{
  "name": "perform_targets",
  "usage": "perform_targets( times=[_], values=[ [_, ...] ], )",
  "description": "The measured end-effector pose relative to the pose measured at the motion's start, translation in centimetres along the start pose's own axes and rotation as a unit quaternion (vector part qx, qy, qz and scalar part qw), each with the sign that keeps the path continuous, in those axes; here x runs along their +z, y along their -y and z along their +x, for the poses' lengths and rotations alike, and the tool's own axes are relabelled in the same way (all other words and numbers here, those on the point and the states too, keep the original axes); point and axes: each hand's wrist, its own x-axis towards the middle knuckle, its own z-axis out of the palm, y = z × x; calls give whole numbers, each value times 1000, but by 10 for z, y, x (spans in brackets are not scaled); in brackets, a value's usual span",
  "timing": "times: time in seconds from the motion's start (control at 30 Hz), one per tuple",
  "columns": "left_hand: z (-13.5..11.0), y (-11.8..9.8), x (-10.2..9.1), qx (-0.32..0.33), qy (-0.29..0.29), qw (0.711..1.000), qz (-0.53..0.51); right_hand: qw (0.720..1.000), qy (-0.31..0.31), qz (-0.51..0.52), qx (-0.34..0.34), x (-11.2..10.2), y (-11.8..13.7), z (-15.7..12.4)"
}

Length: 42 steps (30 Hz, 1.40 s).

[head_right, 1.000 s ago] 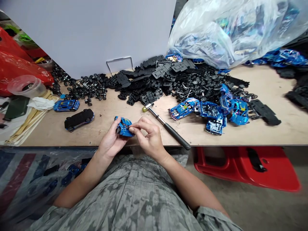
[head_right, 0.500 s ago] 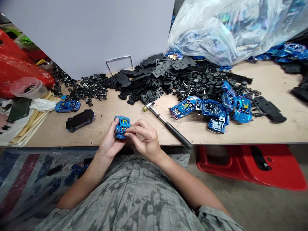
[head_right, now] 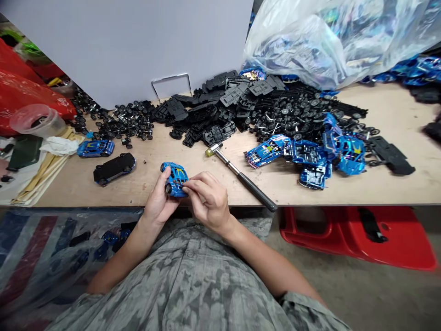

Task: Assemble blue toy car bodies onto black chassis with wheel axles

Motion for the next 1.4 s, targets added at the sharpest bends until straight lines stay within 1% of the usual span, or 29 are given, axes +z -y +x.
perform_targets(
  times=[0.07,0.17,0.3,0.33,0.4,0.47,0.53,0.6,0.67,0.73,0.77,0.8,0.83,0.87,0.9,0.93,0.97,1.0,1.03,1.07,1.1,1.13,1.2,1.3,1.4],
  values=[
    [1,-1,1,0,-4,1000,-6,999,-2,19,27,-1,1,4],
    [0,-2,3,-3,-8,1000,-10,998,3,47,50,-3,1,8],
    [0,-2,4,-6,-15,1000,-13,997,7,47,54,-2,-2,6],
    [0,-2,4,-6,-17,1000,-15,998,10,35,43,-2,-4,5],
    [0,-2,4,-13,-22,1000,-17,1000,22,13,-3,0,-8,1],
    [0,-4,4,-44,-19,999,-15,997,32,5,-68,2,-12,-2],
    [-2,-7,4,-84,-3,996,-17,992,36,5,-119,2,-14,-6],
    [-4,-11,4,-103,17,994,-26,990,30,-4,-134,1,-13,-10],
    [-6,-14,5,-91,35,994,-42,993,10,-16,-117,-2,-10,-15],
    [-7,-16,7,-63,54,995,-58,997,-24,-16,-71,-5,-5,-21],
    [-8,-17,8,-45,63,995,-63,999,-35,-1,-29,-6,-3,-24],
    [-8,-16,9,-26,70,995,-65,998,-39,28,31,-6,-2,-26],
    [-8,-16,11,-9,73,995,-63,991,-34,72,107,-5,0,-28],
    [-9,-15,12,8,74,995,-59,973,-19,131,191,-3,1,-30],
    [-9,-14,14,23,75,996,-52,941,2,201,273,-1,2,-31],
    [-9,-13,15,39,74,995,-45,899,22,272,342,2,2,-31],
    [-9,-12,16,55,73,995,-37,854,37,339,392,6,3,-31],
    [-10,-11,17,71,75,994,-31,813,50,396,424,9,3,-31],
    [-10,-10,18,88,80,993,-25,778,59,440,443,12,4,-30],
    [-11,-9,18,104,87,991,-21,753,64,471,455,15,4,-29],
    [-12,-8,18,117,94,989,-18,736,65,491,462,17,5,-28],
    [-13,-8,19,127,98,987,-18,725,67,503,466,19,7,-26],
    [-16,-7,19,141,89,986,-19,716,67,512,470,20,10,-24],
    [-18,-6,17,154,68,985,-22,715,61,514,471,20,13,-22],
    [-20,-2,15,173,81,981,-10,718,56,511,470,20,13,-22]
  ],
)
